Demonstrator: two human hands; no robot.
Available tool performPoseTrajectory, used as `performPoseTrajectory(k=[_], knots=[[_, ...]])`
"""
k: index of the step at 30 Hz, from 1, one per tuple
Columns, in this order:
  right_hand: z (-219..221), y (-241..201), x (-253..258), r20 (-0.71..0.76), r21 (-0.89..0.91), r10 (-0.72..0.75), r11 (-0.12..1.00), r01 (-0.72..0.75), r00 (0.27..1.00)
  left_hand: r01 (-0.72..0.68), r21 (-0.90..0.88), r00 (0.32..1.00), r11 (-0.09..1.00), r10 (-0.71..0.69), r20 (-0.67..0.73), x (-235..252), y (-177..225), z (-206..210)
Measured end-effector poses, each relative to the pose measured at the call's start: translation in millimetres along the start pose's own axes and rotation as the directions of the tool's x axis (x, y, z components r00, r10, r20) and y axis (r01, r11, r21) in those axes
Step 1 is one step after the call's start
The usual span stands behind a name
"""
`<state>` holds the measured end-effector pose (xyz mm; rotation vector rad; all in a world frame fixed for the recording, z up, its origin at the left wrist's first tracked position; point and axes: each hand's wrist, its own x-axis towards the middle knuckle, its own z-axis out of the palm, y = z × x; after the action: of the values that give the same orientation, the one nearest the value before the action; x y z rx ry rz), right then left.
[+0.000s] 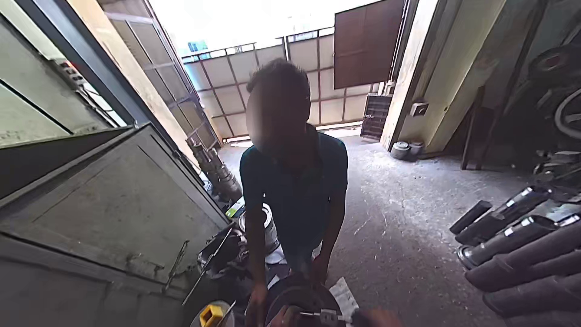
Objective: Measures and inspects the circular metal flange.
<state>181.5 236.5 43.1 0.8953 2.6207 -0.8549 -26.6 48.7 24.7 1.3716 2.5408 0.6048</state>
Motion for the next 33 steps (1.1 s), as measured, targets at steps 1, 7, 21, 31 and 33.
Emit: performPoseTrajectory(k=[1,7,21,31,33], knots=[[-9.2,7.7,16.0,-0.059,0.023,0.004,1.0,-0.002,0.998,0.033,-0.075,0.999,0.997,-0.035,-0.03,-19.7,6.3,4.1],[-24.6,27.4,58.9,0.041,0.07,-0.166,0.984,0.163,0.985,0.294,-0.453,0.923,0.842,-0.373,-0.096,-54.4,25.6,23.2],[83.2,-124.8,12.9,0.253,0.927,0.067,0.268,-0.261,0.965,-0.242,-0.43,0.701,0.87,0.463,0.542,106.0,82.7,23.5],[5.4,19.5,67.2,-0.523,0.137,-0.325,0.881,0.454,0.788,0.147,-0.528,0.982,0.836,-0.058,0.182,-58.5,-13.0,6.0],[11.1,27.0,71.7,-0.36,0.07,-0.371,0.904,0.422,0.856,0.109,-0.521,0.993,0.846,-0.121,0.011,-61.4,-11.7,22.1]])
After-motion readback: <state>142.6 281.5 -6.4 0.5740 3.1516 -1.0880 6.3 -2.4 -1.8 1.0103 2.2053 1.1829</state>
